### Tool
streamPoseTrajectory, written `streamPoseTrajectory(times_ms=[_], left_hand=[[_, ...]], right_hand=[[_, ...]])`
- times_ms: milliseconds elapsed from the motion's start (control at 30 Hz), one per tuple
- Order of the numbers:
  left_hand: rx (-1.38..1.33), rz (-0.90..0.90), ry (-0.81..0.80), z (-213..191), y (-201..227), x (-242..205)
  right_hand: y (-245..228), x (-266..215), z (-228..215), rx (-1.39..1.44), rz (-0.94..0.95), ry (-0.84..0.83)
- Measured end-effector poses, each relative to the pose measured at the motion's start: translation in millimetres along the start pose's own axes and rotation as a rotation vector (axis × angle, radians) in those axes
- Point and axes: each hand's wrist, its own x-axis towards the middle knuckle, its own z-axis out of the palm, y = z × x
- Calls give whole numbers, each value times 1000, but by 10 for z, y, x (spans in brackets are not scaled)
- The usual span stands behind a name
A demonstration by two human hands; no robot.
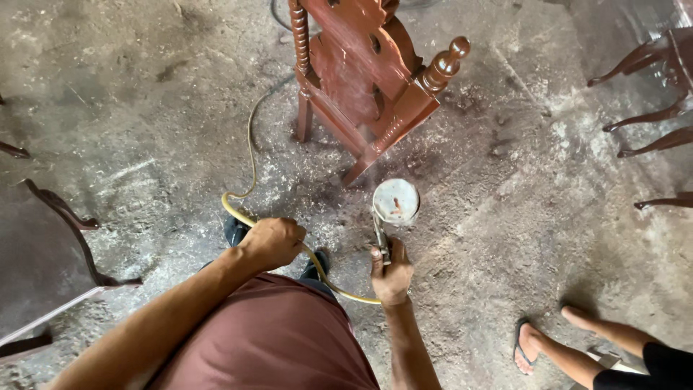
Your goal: The person spray paints a wooden chair using a spray gun, moving the gun along the backrest, legs, and seat to apply an even coat of finish.
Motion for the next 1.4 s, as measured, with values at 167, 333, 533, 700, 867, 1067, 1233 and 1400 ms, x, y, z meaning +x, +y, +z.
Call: streamPoseTrajectory(times_ms=[167, 333, 533, 700, 867, 1067, 1233, 1400], left_hand=[[-53, -7, 105, -31, -47, -67], [-88, 25, 204, -59, -128, -176], [-158, -17, 281, -170, -289, -358], [-144, 44, 338, -273, -538, -485], [-119, 32, 319, -429, -942, -528], [-132, 139, 329, -626, -1748, -486], [-121, 198, 300, -955, -2398, -584], [-146, 307, 266, -1367, -2778, -705]], right_hand=[[-89, 189, -118, -66, -84, 69], [-360, 383, -382, 149, -37, 57], [-735, 547, -434, 118, -209, 73], [-814, 453, -165, 135, -44, 33], [-1182, 561, 86, 152, -254, 90], [-1696, 765, 755, -24, -45, 47], [-2306, 949, 1193, 2, 47, 163], [-2785, 1024, 1310, -49, 10, 208]])
